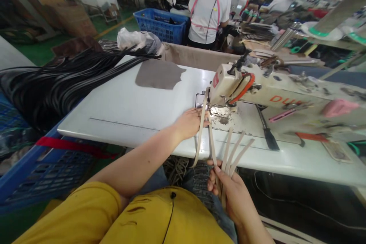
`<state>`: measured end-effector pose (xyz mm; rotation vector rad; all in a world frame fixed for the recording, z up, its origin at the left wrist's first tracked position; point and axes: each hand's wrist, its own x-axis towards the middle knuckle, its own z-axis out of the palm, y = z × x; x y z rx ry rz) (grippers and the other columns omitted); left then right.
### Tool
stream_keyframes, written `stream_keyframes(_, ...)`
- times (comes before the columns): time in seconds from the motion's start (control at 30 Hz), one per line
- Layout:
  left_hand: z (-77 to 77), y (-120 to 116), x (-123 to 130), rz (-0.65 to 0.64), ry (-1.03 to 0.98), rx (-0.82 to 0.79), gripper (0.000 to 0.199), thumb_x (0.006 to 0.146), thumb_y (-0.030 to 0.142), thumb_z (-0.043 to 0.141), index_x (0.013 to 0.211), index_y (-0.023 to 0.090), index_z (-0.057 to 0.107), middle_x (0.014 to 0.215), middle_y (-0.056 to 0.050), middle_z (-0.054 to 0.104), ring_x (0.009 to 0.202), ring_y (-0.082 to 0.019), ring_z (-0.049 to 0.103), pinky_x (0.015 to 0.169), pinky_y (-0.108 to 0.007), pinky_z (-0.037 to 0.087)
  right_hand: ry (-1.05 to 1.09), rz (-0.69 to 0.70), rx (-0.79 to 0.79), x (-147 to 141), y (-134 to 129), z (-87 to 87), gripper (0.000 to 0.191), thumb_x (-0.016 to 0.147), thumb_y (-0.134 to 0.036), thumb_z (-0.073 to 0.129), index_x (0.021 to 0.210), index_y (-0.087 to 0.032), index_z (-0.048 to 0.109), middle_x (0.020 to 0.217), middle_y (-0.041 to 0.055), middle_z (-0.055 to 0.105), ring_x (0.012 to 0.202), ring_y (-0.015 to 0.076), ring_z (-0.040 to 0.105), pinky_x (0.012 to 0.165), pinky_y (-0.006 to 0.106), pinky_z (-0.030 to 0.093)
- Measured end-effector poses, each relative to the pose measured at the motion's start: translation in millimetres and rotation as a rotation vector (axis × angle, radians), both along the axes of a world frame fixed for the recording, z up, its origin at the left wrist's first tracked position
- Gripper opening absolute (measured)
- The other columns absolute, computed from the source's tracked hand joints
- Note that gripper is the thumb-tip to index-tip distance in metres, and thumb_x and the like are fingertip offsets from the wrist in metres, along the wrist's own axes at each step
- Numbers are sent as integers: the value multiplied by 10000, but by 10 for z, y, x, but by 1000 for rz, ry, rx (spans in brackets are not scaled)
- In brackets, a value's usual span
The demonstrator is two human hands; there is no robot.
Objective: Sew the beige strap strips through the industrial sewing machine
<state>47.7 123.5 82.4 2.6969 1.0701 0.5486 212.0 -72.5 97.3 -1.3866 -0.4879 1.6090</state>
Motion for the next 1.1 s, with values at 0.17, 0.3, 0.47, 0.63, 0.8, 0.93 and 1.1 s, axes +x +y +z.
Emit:
stream_keyframes(0.17,-11,7,-8,1,2,7,433,1077,423,384,1345,157,596,1424,-89,604,1356,-222,517,1158,-368,336,1,6,-5,-10,-15,44,437,709,-451,834,998,-152,700,600,-15,618,479,156,598,408,237,354)
stream_keyframes(0.3,-33,25,-8,-16,-28,30,408,1075,422,393,1310,165,605,1375,-88,639,1323,-219,546,1135,-365,368,-4,7,12,-40,-65,95,417,728,-438,819,1001,-148,697,610,-20,618,487,149,599,418,232,365)
stream_keyframes(0.47,-63,46,4,-15,-14,48,382,1066,420,411,1258,157,612,1314,-112,666,1275,-236,579,1117,-391,388,-3,6,29,-68,-175,119,337,790,-399,772,1005,-153,691,626,-27,616,498,137,606,428,219,374)
stream_keyframes(0.63,-55,60,6,-27,-7,45,357,1065,405,401,1237,179,617,1284,-96,677,1256,-238,587,1122,-410,381,2,2,15,-43,-285,106,367,756,-425,801,981,-150,707,607,-23,617,486,139,596,420,220,367)
stream_keyframes(0.8,-53,61,3,-34,-18,64,354,1070,403,388,1198,184,634,1249,-85,687,1229,-236,600,1105,-406,388,-4,-9,11,12,-392,102,363,752,-415,806,981,-153,706,613,-22,611,495,134,600,415,208,367)
stream_keyframes(0.93,-81,77,10,-46,-21,89,356,1075,397,380,1167,172,639,1198,-96,702,1191,-240,620,1075,-401,408,8,-11,8,60,-462,59,339,781,-398,780,999,-153,694,622,-23,606,499,133,600,420,207,374)
stream_keyframes(1.1,-86,90,13,-53,-36,67,349,1074,402,388,1164,175,637,1197,-99,701,1179,-241,624,1074,-406,402,-2,-1,16,63,-487,38,345,777,-400,783,1001,-153,694,621,-23,610,497,132,604,426,206,372)
